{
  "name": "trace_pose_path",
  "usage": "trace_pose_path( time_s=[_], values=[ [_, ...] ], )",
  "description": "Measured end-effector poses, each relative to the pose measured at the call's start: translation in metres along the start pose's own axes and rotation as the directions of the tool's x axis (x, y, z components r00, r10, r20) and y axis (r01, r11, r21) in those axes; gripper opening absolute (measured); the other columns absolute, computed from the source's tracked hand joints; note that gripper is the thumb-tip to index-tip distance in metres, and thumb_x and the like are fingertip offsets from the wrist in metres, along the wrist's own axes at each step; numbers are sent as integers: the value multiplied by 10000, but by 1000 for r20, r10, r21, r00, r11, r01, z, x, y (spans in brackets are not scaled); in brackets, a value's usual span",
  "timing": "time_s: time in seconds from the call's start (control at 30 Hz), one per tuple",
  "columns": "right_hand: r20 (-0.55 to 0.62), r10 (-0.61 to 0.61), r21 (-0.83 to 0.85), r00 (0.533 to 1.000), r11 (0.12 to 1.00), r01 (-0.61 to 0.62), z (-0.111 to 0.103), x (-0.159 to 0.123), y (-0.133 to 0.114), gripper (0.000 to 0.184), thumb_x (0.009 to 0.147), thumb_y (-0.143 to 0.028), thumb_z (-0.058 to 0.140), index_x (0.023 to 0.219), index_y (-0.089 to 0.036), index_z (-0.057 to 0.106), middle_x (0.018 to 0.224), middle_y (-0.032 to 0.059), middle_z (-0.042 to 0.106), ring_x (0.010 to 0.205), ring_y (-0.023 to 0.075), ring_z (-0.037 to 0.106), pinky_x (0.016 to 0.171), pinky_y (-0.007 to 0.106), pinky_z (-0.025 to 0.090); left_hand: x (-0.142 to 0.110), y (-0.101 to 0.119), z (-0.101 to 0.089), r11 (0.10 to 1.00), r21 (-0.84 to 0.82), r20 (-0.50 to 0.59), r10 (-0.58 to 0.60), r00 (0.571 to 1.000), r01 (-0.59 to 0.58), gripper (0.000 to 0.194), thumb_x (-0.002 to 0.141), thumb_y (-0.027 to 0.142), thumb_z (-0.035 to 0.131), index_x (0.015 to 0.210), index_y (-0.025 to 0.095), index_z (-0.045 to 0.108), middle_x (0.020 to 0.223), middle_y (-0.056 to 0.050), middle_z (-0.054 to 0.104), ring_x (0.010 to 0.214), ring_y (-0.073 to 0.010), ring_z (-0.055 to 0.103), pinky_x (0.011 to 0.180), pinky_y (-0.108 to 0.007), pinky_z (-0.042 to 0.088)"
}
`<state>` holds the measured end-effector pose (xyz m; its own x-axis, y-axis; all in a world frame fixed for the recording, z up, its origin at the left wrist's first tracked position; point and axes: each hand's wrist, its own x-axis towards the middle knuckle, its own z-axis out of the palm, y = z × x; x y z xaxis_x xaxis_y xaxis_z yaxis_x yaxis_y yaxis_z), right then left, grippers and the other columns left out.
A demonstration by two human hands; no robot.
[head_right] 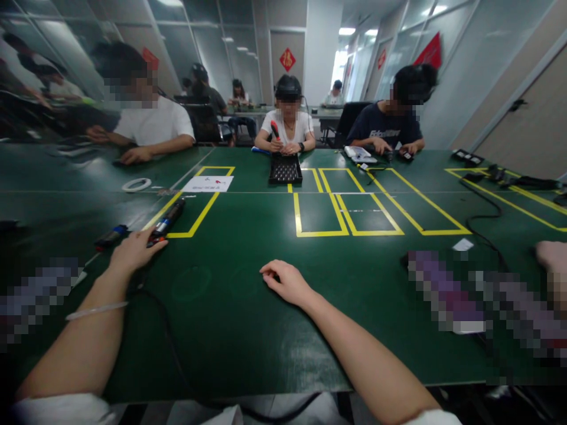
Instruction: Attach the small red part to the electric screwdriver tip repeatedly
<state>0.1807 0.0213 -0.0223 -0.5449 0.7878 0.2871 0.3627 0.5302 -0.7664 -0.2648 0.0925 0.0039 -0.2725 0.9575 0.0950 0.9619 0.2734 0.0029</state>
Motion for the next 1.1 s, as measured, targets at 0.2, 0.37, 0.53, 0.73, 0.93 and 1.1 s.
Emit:
trace_pose_path(
  time_s=[0.2,0.37,0.53,0.73,0.93,1.1],
  values=[
    [4,-3,-1,1000,1000,3,-1,0,-1,170,897,-176,536,1025,-177,647,916,49,652,794,151,601,738,273,470,-14,13,-9,997,-68,-98,-38,994,32,518,821,495,559,1153,98,553,1153,-153,569,991,-326,573,776,-417,473],
    [7,0,-14,1000,1000,0,0,1,0,163,900,-184,535,1017,-182,649,932,49,655,813,154,599,758,279,471,-22,34,-20,982,-189,-194,-65,979,28,392,887,416,459,1070,99,598,1060,-147,614,972,-324,597,776,-434,474],
    [2,9,-8,1000,1000,-9,4,2,2,162,899,-194,536,1018,-184,645,920,45,656,812,155,599,751,276,472,-47,100,-18,773,-579,-122,233,965,-260,408,915,449,410,1157,170,585,1011,-59,678,885,-170,646,811,-292,501],
    [8,4,102,1000,995,-4,9,1,1,297,886,-163,535,1181,-198,529,894,13,635,757,123,593,747,251,477,-105,179,-16,376,-889,70,678,732,-262,476,874,402,516,1303,195,531,1068,-74,651,949,-177,613,833,-296,475],
    [51,-20,14,998,1000,19,12,0,-4,221,871,-205,585,1091,-203,566,892,14,622,767,133,578,735,250,459,-130,197,-19,339,-895,119,807,579,-288,501,903,363,485,1371,190,440,957,-40,618,846,-140,583,782,-263,454],
    [23,64,123,998,990,-66,11,1,-6,121,884,-255,581,976,-177,588,811,4,624,710,126,571,682,233,447,-134,196,-22,343,-873,88,810,579,-347,472,895,389,506,1331,223,430,965,-34,634,817,-138,601,727,-249,458]
  ],
)
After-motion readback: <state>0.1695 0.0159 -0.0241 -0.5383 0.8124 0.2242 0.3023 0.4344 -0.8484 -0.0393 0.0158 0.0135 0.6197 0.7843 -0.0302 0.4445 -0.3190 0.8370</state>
